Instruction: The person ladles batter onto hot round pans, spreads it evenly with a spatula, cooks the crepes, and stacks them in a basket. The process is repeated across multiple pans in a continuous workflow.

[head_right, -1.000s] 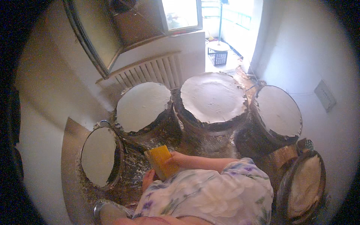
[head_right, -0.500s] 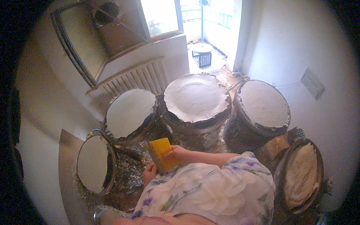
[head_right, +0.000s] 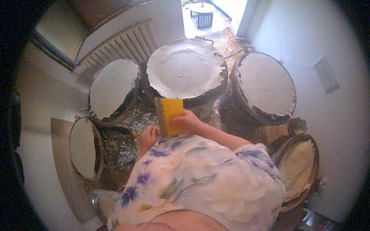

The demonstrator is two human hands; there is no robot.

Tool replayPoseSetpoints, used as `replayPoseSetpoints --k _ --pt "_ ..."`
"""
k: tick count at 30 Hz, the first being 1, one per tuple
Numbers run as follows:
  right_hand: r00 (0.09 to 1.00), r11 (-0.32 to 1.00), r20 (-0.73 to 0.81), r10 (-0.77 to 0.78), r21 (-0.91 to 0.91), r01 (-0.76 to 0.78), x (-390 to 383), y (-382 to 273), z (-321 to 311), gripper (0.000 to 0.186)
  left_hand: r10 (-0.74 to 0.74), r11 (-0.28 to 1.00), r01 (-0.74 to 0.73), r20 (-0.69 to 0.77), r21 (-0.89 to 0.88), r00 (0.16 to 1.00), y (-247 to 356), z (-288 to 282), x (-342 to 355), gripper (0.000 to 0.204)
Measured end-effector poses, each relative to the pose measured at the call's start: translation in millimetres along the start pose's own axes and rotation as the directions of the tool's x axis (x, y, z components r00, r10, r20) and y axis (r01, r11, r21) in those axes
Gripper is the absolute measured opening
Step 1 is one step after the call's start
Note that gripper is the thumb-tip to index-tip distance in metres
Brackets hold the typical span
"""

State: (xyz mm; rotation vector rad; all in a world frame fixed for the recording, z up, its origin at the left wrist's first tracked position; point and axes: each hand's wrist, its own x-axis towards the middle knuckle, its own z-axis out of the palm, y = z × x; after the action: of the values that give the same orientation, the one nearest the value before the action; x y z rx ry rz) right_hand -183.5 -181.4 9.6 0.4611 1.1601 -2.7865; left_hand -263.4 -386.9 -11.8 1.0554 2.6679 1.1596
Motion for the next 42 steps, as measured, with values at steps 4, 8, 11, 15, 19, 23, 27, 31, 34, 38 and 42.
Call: replayPoseSetpoints --k 4,8,11,15,19,23,27,31,34,38,42 --pt "0.986 0.998 -0.157 -0.058 0.019 0.062 -10.7 -25.4 -31.5 0.029 -0.296 0.912 0.354 0.266 -0.208 0.918 -15.8 10.6 30.5 0.022" --pt "0.948 0.999 -0.314 -0.053 -0.023 0.048 -29.7 -33.0 -65.7 0.031 -0.435 0.654 0.542 0.323 -0.528 0.840 -48.9 46.6 74.9 0.023" --pt "0.911 0.996 -0.406 -0.070 -0.078 0.042 -46.2 -33.6 -89.8 0.033 -0.585 0.373 0.634 0.359 -0.677 0.727 -73.3 76.2 112.0 0.035" --pt "0.890 0.996 -0.451 -0.075 -0.068 0.050 -64.0 -38.5 -114.9 0.031 -0.657 0.274 0.631 0.338 -0.726 0.674 -102.9 104.2 169.7 0.040" --pt "0.860 0.996 -0.504 -0.084 -0.056 0.064 -77.5 -43.4 -129.2 0.031 -0.672 0.189 0.635 0.373 -0.749 0.640 -120.4 134.5 209.2 0.022" --pt "0.818 0.994 -0.564 -0.108 -0.066 0.086 -91.7 -47.1 -139.9 0.031 -0.787 0.226 0.777 0.360 -0.588 0.501 -120.5 149.4 235.3 0.024" --pt "0.788 0.991 -0.601 -0.135 -0.069 0.117 -103.3 -48.9 -149.5 0.030 -0.674 0.240 0.625 0.337 -0.743 0.658 -97.6 148.5 253.1 0.026" --pt "0.765 0.994 -0.638 -0.091 -0.012 0.108 -109.0 -48.9 -155.7 0.031 -0.648 0.306 0.628 0.327 -0.716 0.688 -65.3 140.5 262.5 0.025" --pt "0.766 0.991 -0.636 -0.098 0.007 0.133 -109.9 -47.1 -158.9 0.032 -0.656 0.360 0.591 0.255 -0.722 0.711 -34.5 132.5 269.9 0.022" --pt "0.757 0.992 -0.648 -0.086 0.012 0.123 -107.1 -42.3 -166.0 0.031 -0.472 0.542 0.413 0.141 -0.732 0.870 2.3 103.0 269.5 0.021" --pt "0.757 0.995 -0.653 -0.042 0.045 0.094 -100.6 -32.2 -175.5 0.030 -0.425 0.238 0.291 0.170 -0.927 0.889 -2.5 67.7 249.4 0.025"
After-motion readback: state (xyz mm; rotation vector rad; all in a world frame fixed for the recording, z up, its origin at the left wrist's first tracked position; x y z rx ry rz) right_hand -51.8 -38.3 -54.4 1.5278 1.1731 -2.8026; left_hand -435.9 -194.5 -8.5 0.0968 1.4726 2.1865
